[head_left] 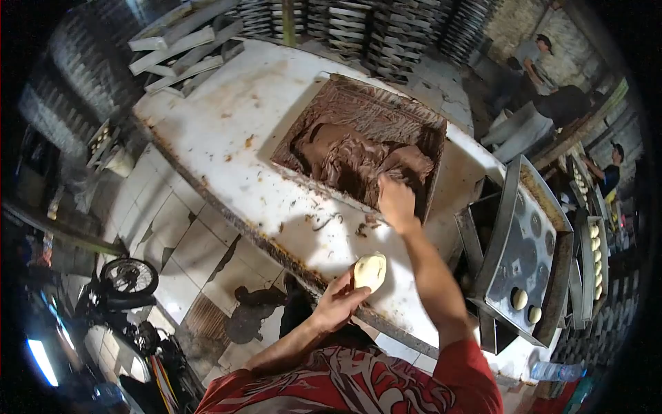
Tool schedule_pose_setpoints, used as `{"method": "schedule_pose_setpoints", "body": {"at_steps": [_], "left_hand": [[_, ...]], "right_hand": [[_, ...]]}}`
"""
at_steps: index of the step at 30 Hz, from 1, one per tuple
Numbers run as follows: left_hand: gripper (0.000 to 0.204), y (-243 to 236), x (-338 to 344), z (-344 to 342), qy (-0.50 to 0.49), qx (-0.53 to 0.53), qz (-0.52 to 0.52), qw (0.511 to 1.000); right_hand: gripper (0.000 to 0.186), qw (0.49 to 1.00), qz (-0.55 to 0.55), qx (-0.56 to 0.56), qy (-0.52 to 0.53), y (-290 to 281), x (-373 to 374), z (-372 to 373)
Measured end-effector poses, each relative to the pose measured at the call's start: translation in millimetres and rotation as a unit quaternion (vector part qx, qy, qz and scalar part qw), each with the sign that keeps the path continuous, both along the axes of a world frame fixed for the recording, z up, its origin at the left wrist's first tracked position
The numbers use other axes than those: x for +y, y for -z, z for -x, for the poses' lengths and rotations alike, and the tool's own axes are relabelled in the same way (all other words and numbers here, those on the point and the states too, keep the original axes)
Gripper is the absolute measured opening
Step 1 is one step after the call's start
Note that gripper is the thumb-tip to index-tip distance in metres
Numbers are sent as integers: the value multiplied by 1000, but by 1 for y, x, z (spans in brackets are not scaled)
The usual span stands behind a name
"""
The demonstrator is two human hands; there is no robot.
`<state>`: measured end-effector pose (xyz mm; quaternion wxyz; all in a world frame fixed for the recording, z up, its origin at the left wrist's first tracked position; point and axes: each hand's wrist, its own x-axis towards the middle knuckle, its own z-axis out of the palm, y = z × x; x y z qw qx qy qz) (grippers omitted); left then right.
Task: Filling dough balls with chocolate paste and placing them on baking trays.
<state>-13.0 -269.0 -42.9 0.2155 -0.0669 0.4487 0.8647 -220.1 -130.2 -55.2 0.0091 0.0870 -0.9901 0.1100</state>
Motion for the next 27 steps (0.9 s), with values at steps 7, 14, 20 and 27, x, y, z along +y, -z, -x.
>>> {"method": "schedule_pose_setpoints", "body": {"at_steps": [7, 14, 20, 27], "left_hand": [[54, -17, -94, 79, 55, -55, -158, 984], [43, 15, -154, 140, 29, -131, -86, 987], [45, 14, -136, 156, -5, -217, -199, 956], [44, -54, -97, 171, -26, -220, -345, 912]], "right_hand": [[26, 973, -193, 20, -125, 33, 13, 91], [24, 919, -177, -299, -185, -30, 10, 35], [21, 913, 286, -288, -37, -108, -36, 10], [20, 931, 272, 234, -62, -13, -63, -78]]}}
